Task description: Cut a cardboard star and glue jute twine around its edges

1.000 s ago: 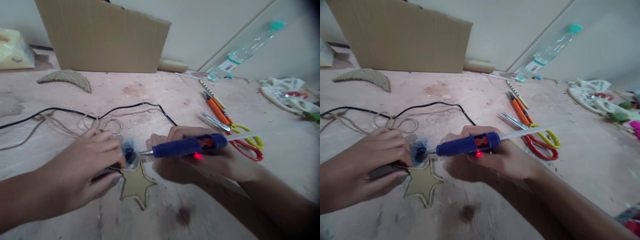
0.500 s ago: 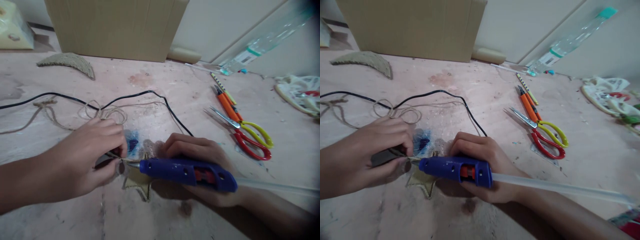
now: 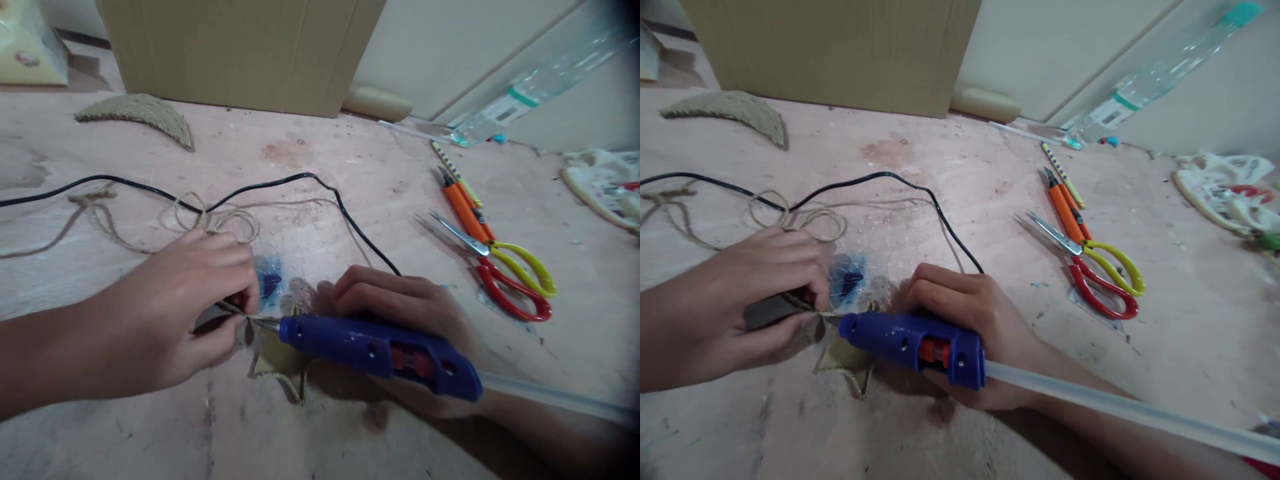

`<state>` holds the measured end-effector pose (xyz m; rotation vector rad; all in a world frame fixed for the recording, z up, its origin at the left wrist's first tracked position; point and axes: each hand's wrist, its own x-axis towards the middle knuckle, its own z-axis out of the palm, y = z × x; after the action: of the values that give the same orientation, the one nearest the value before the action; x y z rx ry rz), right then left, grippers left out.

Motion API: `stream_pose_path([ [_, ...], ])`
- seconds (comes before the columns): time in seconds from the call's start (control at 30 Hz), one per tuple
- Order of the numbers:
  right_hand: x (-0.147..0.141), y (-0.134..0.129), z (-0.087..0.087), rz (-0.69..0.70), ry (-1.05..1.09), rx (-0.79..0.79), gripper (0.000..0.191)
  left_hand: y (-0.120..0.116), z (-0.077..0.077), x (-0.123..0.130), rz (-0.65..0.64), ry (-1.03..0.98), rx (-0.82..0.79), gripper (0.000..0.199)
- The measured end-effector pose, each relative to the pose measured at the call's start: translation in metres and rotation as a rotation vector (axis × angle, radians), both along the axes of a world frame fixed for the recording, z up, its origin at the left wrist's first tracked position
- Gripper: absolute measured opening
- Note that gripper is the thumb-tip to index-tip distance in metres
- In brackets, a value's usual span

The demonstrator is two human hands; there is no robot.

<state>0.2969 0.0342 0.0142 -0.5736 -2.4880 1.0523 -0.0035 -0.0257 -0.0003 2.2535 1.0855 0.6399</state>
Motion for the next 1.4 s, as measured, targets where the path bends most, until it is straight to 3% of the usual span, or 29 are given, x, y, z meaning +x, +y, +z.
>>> stream_pose_path([
  [0.23,-0.002,-0.003,0.001,-0.012,0.02,0.03,0.041,-0.001,-0.001,0.0,-0.016,0.009,0.009,0.011],
  [0.53,0.005,0.001,-0.009,0.033,0.027,0.06,0.04,0.001,0.0,-0.001,-0.025,-0.001,0.004,0.011],
  [0.87,0.005,0.002,-0.008,0.034,0.016,0.078,0.027,0.002,0.0,-0.001,-0.027,0.005,0.016,0.012],
  [1.1,0.002,-0.004,0.0,-0.019,-0.067,0.04,0.046,0.001,0.001,-0.002,-0.023,0.001,0.02,0.012],
  [1.4,0.007,-0.003,0.001,-0.023,-0.084,0.018,0.043,0.003,0.002,-0.001,-0.028,0.008,0.024,0.013],
])
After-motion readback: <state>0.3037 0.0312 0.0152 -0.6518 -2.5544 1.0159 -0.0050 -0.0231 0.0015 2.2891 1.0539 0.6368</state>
